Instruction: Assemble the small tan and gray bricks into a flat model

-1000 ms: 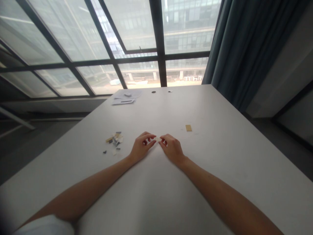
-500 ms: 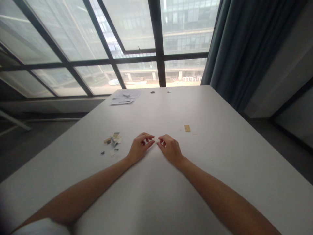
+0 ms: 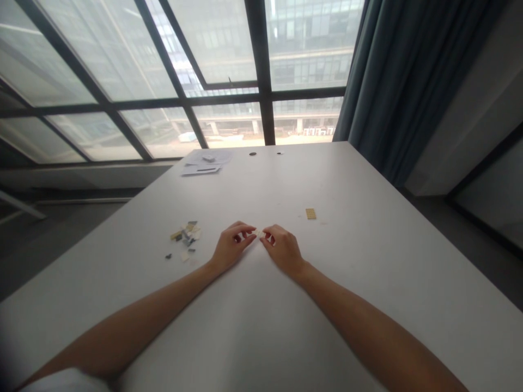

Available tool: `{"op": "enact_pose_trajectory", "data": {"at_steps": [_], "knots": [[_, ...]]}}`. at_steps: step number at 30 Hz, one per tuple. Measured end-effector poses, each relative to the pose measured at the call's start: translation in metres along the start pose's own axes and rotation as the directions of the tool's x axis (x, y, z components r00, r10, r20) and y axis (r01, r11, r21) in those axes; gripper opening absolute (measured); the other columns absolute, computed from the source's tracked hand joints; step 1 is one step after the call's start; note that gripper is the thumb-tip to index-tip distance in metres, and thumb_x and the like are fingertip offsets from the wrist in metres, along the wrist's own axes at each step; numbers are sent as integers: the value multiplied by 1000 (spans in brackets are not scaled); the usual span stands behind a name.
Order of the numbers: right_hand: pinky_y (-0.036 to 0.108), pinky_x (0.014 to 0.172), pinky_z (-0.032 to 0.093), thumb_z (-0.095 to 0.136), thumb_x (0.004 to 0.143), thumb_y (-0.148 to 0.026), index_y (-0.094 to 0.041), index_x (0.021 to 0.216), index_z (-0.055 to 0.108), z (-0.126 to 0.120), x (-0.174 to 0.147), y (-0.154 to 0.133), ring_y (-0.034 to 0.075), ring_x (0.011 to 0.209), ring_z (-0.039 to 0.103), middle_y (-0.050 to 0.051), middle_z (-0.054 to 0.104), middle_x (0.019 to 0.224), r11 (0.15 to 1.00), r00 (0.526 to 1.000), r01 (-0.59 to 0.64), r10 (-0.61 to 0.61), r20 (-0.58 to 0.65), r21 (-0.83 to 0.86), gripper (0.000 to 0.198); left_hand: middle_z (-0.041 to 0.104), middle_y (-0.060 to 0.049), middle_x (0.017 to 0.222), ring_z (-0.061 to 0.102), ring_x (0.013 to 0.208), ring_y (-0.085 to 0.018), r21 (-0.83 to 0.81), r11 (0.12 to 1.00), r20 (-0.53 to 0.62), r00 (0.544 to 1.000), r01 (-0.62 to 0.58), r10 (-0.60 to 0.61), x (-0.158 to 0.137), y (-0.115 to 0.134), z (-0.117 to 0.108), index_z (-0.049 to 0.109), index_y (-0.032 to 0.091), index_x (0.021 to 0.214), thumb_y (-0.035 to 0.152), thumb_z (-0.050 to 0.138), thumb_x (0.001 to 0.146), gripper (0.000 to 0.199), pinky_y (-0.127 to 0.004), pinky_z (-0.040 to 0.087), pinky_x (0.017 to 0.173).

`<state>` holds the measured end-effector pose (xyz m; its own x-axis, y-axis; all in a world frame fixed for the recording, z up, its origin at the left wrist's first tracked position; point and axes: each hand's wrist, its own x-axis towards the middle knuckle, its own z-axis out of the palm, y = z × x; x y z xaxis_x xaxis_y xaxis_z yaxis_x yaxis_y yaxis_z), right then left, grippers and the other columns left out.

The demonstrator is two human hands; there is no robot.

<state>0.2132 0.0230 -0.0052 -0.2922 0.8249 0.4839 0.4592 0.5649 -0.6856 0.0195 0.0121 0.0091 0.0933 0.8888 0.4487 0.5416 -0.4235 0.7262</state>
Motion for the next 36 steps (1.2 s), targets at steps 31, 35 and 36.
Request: {"op": "enact_pose_trajectory", "data": {"at_steps": [31,35,36], "knots": [[25,69,46,64,88,-19,-20,92,68,-3,1,-5,14,69,58,1,67,82,999,1000,-28,28,9,-20,6,66,-3,86,58,71,-12,3,1000,11,1000,11,-11,0,-1,0,75,21,95,29,70,85,14,-22,45,57],[25,70,46,64,88,-20,-20,92,68,-2,0,-4,14,70,59,1,67,82,999,1000,-26,26,5,-22,6,66,-3,84,58,67,-12,2,1000,9,1000,11,-11,0,1,0,75,21,94,30,70,85,14,-22,45,56],[25,70,46,64,88,-20,-20,92,68,-2,0,-4,14,70,59,1,67,82,999,1000,-26,26,2,-23,5,66,-3,84,58,67,-12,3,1000,10,1000,10,-10,0,1,0,75,21,94,31,70,85,15,-22,45,56]]}}
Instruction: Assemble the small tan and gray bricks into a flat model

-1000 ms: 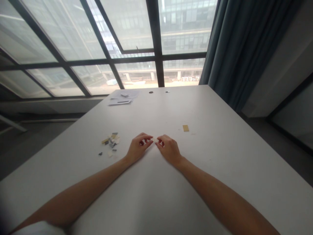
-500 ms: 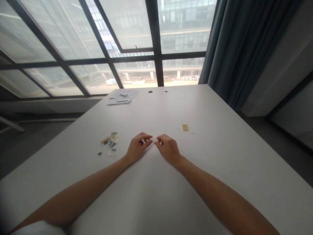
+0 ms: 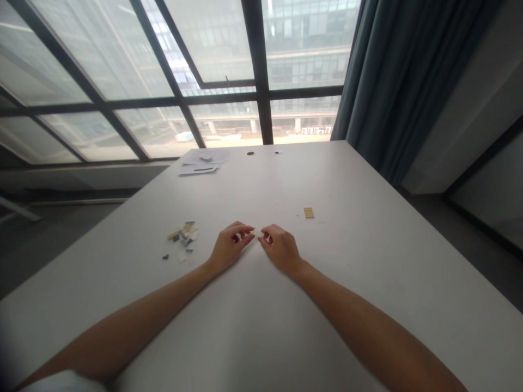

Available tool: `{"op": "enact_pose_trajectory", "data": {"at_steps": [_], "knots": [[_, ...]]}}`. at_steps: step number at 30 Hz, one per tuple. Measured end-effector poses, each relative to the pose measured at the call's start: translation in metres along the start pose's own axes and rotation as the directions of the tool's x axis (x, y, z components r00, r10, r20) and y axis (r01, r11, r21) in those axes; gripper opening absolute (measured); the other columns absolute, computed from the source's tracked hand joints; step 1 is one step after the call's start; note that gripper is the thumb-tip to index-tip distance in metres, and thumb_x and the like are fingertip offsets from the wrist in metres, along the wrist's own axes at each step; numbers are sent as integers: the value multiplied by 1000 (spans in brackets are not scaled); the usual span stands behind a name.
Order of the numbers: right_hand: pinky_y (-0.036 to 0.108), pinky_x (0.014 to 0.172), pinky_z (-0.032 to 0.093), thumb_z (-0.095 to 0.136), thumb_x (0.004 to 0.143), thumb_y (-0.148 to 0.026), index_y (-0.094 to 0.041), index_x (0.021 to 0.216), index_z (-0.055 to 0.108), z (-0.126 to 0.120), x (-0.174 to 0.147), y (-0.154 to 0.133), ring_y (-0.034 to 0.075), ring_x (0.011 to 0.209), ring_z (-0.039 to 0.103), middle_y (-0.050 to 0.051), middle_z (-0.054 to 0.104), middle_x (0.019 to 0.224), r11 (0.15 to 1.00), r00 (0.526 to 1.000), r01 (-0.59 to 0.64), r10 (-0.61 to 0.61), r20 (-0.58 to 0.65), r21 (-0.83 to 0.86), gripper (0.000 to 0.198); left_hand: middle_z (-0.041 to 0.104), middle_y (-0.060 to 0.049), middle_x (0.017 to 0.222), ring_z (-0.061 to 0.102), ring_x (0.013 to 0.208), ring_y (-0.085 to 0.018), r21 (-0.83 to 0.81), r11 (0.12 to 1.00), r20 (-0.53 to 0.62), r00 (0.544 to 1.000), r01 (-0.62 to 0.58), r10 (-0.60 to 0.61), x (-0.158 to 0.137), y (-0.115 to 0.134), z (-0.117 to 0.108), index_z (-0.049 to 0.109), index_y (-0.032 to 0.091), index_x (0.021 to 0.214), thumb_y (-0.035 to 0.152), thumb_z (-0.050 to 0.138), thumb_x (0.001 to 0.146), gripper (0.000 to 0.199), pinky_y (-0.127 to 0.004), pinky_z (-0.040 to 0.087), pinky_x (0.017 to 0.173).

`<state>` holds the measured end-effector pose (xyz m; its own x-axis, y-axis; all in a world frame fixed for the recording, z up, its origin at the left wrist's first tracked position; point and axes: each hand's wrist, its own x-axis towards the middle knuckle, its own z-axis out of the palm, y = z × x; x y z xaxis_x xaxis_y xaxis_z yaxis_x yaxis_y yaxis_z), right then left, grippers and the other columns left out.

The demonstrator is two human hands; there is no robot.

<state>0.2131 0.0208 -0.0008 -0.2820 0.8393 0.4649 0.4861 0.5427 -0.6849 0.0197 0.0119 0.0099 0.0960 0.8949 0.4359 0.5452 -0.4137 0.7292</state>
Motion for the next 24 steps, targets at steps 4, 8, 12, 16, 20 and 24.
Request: {"op": "enact_pose_trajectory", "data": {"at_steps": [4,8,12,16,20,24], "knots": [[26,70,46,63,89,-20,-20,92,68,-1,0,-1,14,69,59,2,67,82,1000,1000,3,-3,4,-3,6,67,-4,85,58,67,-12,1,1000,0,1000,-10,10,0,-1,0,75,20,94,32,70,85,16,-22,45,55],[25,69,46,64,88,-20,-20,91,68,-1,0,0,14,69,58,2,67,82,1000,1000,5,-5,8,-5,5,66,-3,84,58,67,-11,1,1000,1,1000,-12,12,0,-2,1,75,20,94,31,70,85,15,-22,45,55],[25,70,46,64,88,-19,-20,91,68,0,0,1,14,70,58,1,67,82,1000,1000,2,-2,9,-6,5,66,-3,84,58,67,-11,-3,1000,1,1000,-12,12,0,0,0,75,21,94,31,70,85,14,-22,45,56],[25,70,46,63,89,-21,-20,92,68,1,0,1,14,70,59,2,68,82,1000,1000,-2,2,9,-2,6,66,-3,84,58,68,-11,-2,1000,0,1000,-8,8,0,0,0,75,20,93,30,70,85,13,-22,45,56],[25,70,46,64,88,-20,-20,93,68,1,0,1,14,70,59,2,68,83,1000,1000,-3,3,2,-3,6,66,-2,85,58,68,-11,5,1000,4,1000,-12,12,0,-2,1,75,21,94,29,70,85,13,-22,45,57],[25,70,46,64,88,-19,-20,92,68,1,0,1,14,69,59,1,68,82,1000,1000,1,-1,-1,-3,6,66,-2,85,58,68,-12,6,1000,4,1000,-13,13,0,-3,1,74,21,94,30,70,85,14,-22,45,57]]}}
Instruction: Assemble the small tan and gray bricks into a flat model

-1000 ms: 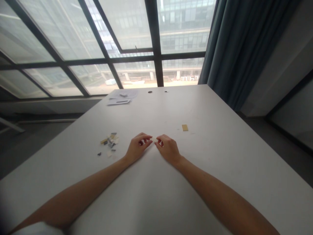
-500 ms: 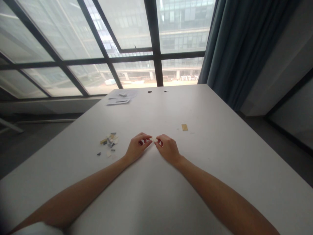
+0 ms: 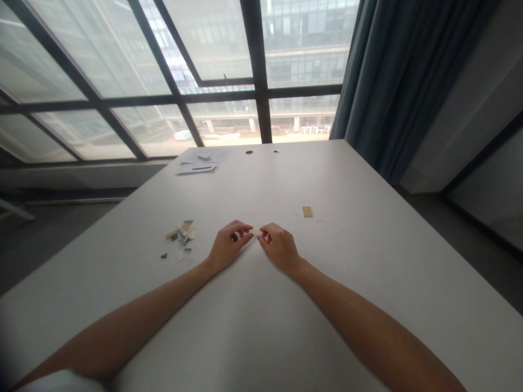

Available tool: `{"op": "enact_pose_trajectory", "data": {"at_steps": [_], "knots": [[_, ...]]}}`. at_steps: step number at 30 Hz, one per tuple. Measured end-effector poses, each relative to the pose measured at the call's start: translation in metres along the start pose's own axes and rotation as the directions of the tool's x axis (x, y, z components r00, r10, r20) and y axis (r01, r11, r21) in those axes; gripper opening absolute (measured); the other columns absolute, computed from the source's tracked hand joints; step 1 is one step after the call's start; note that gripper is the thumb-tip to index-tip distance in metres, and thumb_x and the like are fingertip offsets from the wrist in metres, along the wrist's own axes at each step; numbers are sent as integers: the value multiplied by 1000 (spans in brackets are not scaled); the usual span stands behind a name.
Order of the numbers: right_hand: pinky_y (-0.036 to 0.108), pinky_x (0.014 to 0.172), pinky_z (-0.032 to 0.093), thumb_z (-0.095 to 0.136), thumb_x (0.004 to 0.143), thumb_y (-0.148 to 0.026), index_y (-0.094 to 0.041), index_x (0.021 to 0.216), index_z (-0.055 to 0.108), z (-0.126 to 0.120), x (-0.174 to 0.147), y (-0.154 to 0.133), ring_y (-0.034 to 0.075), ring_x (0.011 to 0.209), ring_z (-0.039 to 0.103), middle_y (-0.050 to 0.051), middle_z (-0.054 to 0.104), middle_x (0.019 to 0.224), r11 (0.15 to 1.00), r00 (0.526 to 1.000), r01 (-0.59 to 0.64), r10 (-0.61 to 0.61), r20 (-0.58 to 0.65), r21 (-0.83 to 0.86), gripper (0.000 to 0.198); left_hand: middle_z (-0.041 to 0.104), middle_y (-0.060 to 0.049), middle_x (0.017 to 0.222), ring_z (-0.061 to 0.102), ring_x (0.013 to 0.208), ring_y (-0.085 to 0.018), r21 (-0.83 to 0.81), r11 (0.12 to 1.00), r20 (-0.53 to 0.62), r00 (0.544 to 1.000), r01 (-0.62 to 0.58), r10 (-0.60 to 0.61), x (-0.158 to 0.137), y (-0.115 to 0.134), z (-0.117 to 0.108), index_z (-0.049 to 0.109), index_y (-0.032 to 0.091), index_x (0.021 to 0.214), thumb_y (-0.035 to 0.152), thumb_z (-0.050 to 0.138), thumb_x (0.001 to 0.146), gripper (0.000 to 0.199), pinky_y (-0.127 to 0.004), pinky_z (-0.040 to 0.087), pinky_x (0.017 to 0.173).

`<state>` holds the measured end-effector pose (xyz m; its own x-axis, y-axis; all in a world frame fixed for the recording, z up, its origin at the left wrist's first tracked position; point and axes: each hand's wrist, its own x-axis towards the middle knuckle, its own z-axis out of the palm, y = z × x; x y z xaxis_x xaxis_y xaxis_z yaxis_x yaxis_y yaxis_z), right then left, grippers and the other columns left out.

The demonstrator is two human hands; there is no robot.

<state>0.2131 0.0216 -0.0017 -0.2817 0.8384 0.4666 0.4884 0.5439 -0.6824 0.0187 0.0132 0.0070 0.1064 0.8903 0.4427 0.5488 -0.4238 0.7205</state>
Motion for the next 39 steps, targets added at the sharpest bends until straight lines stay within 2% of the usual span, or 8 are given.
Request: {"op": "enact_pose_trajectory", "data": {"at_steps": [32,39], "knots": [[24,70,46,63,88,-16,-20,92,68,-2,2,-4,13,69,59,1,67,83,1000,1000,4,-4,1,28,7,66,-3,85,57,67,-12,-26,1000,11,1000,14,-14,1,0,-2,75,21,94,34,69,85,16,-22,44,54],[24,75,46,68,90,-24,-22,98,68,-8,6,-13,13,74,61,1,67,89,993,993,118,-118,9,8,8,65,-3,86,59,75,-13,-88,995,-19,999,-50,48,1,4,-9,72,21,101,33,66,89,18,-21,46,60]]}}
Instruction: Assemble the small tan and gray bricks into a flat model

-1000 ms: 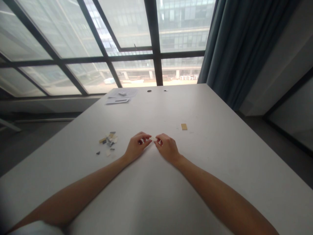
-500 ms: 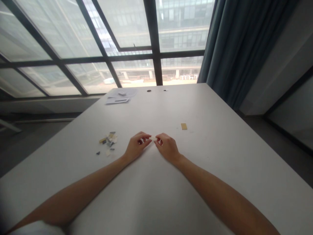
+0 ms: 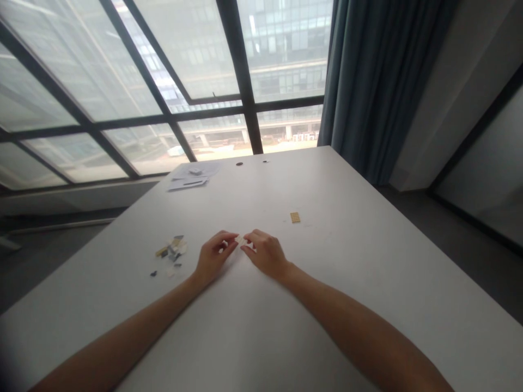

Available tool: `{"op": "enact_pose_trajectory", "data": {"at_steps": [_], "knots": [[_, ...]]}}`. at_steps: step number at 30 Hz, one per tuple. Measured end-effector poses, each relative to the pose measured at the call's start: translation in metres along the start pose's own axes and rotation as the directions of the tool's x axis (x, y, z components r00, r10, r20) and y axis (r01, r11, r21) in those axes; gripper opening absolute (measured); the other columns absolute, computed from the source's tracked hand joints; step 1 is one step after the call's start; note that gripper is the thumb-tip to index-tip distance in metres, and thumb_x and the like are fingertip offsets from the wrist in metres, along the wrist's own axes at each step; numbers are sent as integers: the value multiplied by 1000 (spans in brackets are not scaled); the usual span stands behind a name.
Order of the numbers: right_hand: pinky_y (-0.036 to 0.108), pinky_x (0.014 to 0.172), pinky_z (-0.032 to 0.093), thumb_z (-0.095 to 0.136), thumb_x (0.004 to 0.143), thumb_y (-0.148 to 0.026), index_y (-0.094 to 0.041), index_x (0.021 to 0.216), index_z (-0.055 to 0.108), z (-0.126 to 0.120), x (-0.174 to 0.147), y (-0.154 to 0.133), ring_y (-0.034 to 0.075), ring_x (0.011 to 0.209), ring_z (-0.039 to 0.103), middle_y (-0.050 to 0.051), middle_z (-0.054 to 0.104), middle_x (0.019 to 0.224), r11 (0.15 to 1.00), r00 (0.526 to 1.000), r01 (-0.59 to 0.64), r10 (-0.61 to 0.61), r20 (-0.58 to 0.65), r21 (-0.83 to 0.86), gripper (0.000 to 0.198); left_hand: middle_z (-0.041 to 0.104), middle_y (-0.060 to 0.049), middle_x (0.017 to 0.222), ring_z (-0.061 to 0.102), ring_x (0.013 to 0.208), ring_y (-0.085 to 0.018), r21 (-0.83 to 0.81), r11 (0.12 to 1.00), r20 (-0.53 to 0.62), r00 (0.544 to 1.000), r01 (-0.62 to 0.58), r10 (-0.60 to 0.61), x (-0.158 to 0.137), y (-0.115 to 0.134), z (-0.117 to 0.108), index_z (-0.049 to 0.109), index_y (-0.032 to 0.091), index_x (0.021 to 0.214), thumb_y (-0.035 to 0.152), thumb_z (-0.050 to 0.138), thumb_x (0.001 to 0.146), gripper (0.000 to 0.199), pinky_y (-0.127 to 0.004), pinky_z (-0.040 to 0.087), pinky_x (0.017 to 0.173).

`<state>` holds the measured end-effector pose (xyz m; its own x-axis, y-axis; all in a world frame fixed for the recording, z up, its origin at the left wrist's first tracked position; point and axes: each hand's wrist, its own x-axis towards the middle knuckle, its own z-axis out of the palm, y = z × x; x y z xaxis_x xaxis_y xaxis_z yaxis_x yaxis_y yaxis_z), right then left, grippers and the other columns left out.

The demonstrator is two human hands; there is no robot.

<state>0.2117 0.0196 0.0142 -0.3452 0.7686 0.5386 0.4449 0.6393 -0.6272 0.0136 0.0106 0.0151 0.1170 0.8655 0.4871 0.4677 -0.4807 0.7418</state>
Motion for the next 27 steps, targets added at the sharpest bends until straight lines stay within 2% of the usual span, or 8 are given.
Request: {"op": "enact_pose_trajectory", "data": {"at_steps": [8,15,18,21,23,27], "knots": [[24,73,43,59,96,-26,-21,98,68,-36,21,-12,13,76,61,1,68,91,994,999,21,-24,-23,-106,10,67,-1,84,60,74,-13,-31,997,-28,997,64,-65,22,17,12,68,20,102,42,65,89,26,-22,47,61],[25,72,41,59,95,-27,-22,94,70,-80,36,-9,15,79,61,2,69,90,941,997,-66,79,24,-331,12,69,-1,87,63,78,-14,27,999,1,999,-38,38,62,25,37,67,21,102,39,62,90,22,-22,47,63],[25,69,40,59,95,-30,-23,95,72,-96,41,-2,15,76,60,2,69,92,925,995,-89,98,4,-369,14,68,-1,87,62,78,-13,21,997,4,998,-69,69,73,27,53,66,21,104,38,62,91,23,-21,46,63],[25,68,39,61,93,-32,-23,97,73,-111,46,14,14,73,59,1,70,93,921,990,-141,129,-58,-364,15,67,0,87,61,75,-12,11,998,15,998,-56,56,80,25,71,62,22,116,38,62,90,31,-20,45,61],[26,70,41,62,92,-31,-22,97,74,-119,50,30,15,75,60,2,71,93,911,973,-217,175,-148,-350,16,65,0,86,60,72,-11,22,999,32,999,-23,23,86,20,82,58,22,124,37,60,91,36,-20,44,59],[27,71,42,63,89,-34,-21,97,75,-131,51,68,16,77,62,3,73,94,856,902,-401,306,-303,-327,20,66,-1,85,61,76,-13,86,995,57,997,41,-46,102,4,102,59,21,119,30,57,92,29,-23,47,66]]}}
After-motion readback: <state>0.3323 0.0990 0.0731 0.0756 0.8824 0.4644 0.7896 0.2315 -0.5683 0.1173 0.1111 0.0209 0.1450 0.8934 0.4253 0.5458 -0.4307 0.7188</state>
